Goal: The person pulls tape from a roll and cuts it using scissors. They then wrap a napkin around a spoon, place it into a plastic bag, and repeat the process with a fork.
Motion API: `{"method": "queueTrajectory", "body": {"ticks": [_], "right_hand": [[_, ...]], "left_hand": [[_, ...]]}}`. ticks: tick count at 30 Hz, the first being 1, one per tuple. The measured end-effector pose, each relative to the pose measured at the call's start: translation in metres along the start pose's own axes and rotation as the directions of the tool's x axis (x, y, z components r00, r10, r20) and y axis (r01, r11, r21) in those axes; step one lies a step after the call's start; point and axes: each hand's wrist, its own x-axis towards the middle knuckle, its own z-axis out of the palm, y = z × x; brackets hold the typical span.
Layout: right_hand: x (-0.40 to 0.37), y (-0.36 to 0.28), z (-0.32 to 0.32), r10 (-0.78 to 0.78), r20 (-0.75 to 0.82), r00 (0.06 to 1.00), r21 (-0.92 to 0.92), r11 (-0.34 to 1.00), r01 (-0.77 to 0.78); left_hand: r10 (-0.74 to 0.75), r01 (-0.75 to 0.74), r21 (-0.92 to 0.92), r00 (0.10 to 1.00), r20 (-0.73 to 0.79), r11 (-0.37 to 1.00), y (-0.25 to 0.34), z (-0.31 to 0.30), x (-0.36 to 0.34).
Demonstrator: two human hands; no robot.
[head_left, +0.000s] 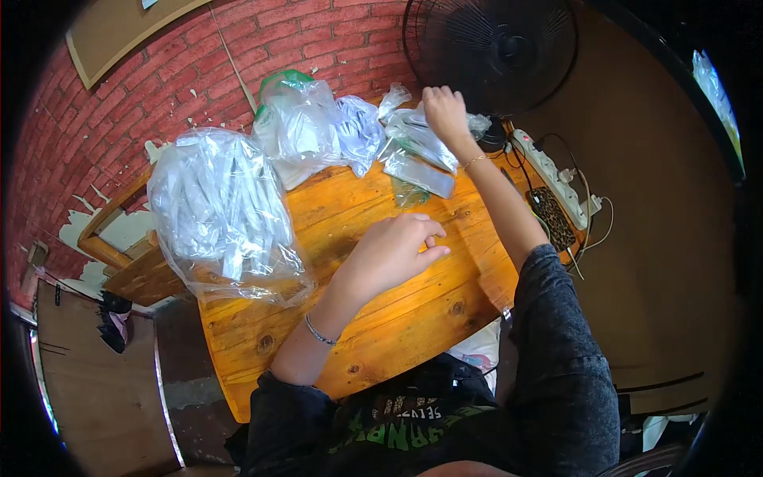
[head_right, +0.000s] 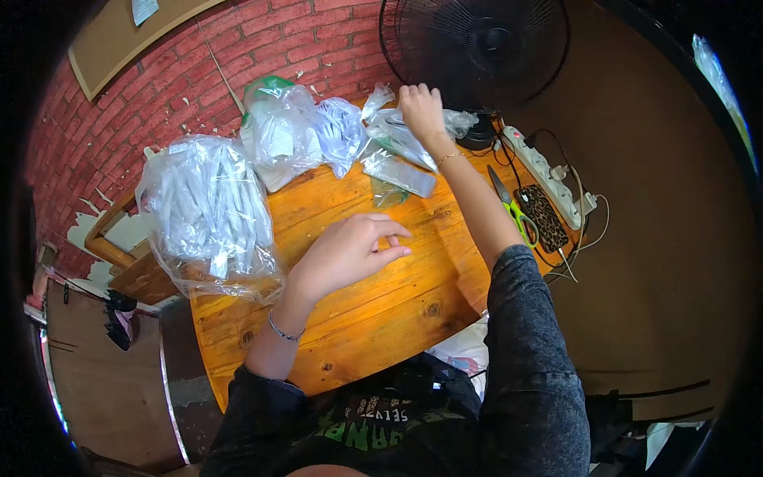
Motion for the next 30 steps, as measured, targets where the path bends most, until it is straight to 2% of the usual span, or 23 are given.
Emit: {"method": "queueTrajectory", "body": {"ticks": [3, 4, 5, 6, 8, 10, 11, 12, 13, 14, 16, 17, 18, 19, 20, 22, 26, 27, 29, 30], "right_hand": [[0.026, 0.010, -0.049, 0.079, -0.078, 0.994, 0.134, 0.989, -0.068], [0.036, 0.010, -0.078, 0.098, -0.085, 0.992, 0.194, 0.978, -0.080], [0.045, 0.011, -0.103, 0.049, -0.077, 0.996, 0.265, 0.964, -0.027], [0.054, 0.011, -0.126, -0.001, -0.076, 0.997, 0.334, 0.942, 0.026], [0.066, 0.004, -0.171, -0.171, 0.006, 0.985, 0.520, 0.842, 0.143], [0.073, -0.011, -0.206, -0.305, 0.117, 0.945, 0.792, 0.603, 0.097], [0.075, -0.019, -0.213, -0.380, 0.152, 0.912, 0.888, 0.457, 0.043], [0.075, -0.027, -0.211, -0.421, 0.101, 0.901, 0.934, 0.353, 0.061], [0.075, -0.036, -0.213, -0.334, 0.172, 0.927, 0.949, 0.309, -0.065], [0.077, -0.044, -0.214, -0.249, 0.251, 0.935, 0.949, 0.252, -0.188], [0.080, -0.054, -0.171, -0.214, 0.222, 0.951, 0.950, 0.266, -0.162], [0.079, -0.058, -0.144, -0.194, 0.203, 0.960, 0.951, 0.273, -0.146], [0.075, -0.064, -0.126, -0.249, 0.125, 0.960, 0.906, 0.423, -0.009], [0.068, -0.074, -0.114, -0.305, 0.127, 0.944, 0.901, 0.433, 0.018], [0.064, -0.085, -0.104, -0.360, 0.127, 0.924, 0.896, 0.442, 0.049], [0.054, -0.109, -0.098, -0.319, 0.062, 0.946, 0.853, 0.508, 0.116], [0.048, -0.140, -0.084, -0.269, -0.176, 0.947, 0.722, 0.618, 0.310], [0.051, -0.144, -0.090, -0.284, -0.137, 0.949, 0.677, 0.672, 0.298], [0.058, -0.136, -0.103, -0.224, -0.083, 0.971, 0.774, 0.600, 0.205], [0.064, -0.129, -0.116, -0.202, -0.053, 0.978, 0.816, 0.556, 0.159]], "left_hand": [[-0.073, 0.069, -0.034, 0.985, -0.159, 0.997, -0.001, -0.010, 0.001], [-0.024, 0.042, 0.041, 0.931, -0.365, 0.998, -0.002, -0.010, 0.004], [0.038, 0.034, 0.120, 0.835, -0.549, 0.992, -0.003, -0.010, 0.009], [0.113, 0.044, 0.202, 0.702, -0.703, 0.978, -0.005, -0.011, 0.012], [0.114, 0.190, 0.275, 0.590, -0.799, 0.943, -0.002, -0.019, 0.013], [0.083, 0.225, 0.250, 0.563, -0.822, 0.942, -0.009, -0.027, 0.014], [0.041, 0.187, 0.191, 0.600, -0.799, 0.964, -0.020, -0.028, 0.013], [0.002, 0.151, 0.127, 0.637, -0.771, 0.980, -0.027, -0.031, 0.012], [-0.257, 0.200, -0.161, 0.738, -0.624, 0.966, -0.033, -0.036, 0.009], [-0.277, 0.161, -0.239, 0.737, -0.616, 0.958, -0.039, -0.041, 0.004], [-0.321, 0.083, -0.391, 0.737, -0.595, 0.917, -0.051, -0.049, -0.006], [-0.339, 0.074, -0.405, 0.693, -0.636, 0.911, -0.054, -0.057, -0.010], [-0.355, 0.062, -0.417, 0.647, -0.675, 0.907, -0.054, -0.066, -0.014], [-0.372, 0.052, -0.429, 0.599, -0.709, 0.902, -0.053, -0.075, -0.018], [-0.405, 0.069, -0.450, 0.569, -0.716, 0.891, -0.052, -0.083, -0.022], [-0.475, 0.101, -0.496, 0.501, -0.724, 0.863, -0.053, -0.096, -0.030], [-0.450, 0.128, -0.447, 0.476, -0.755, 0.885, -0.057, -0.104, -0.036], [-0.435, 0.134, -0.426, 0.481, -0.761, 0.895, -0.056, -0.104, -0.037], [-0.402, 0.146, -0.382, 0.488, -0.774, 0.913, -0.056, -0.105, -0.037], [-0.246, 0.103, -0.224, 0.473, -0.846, 0.969, -0.061, -0.107, -0.035]]}}
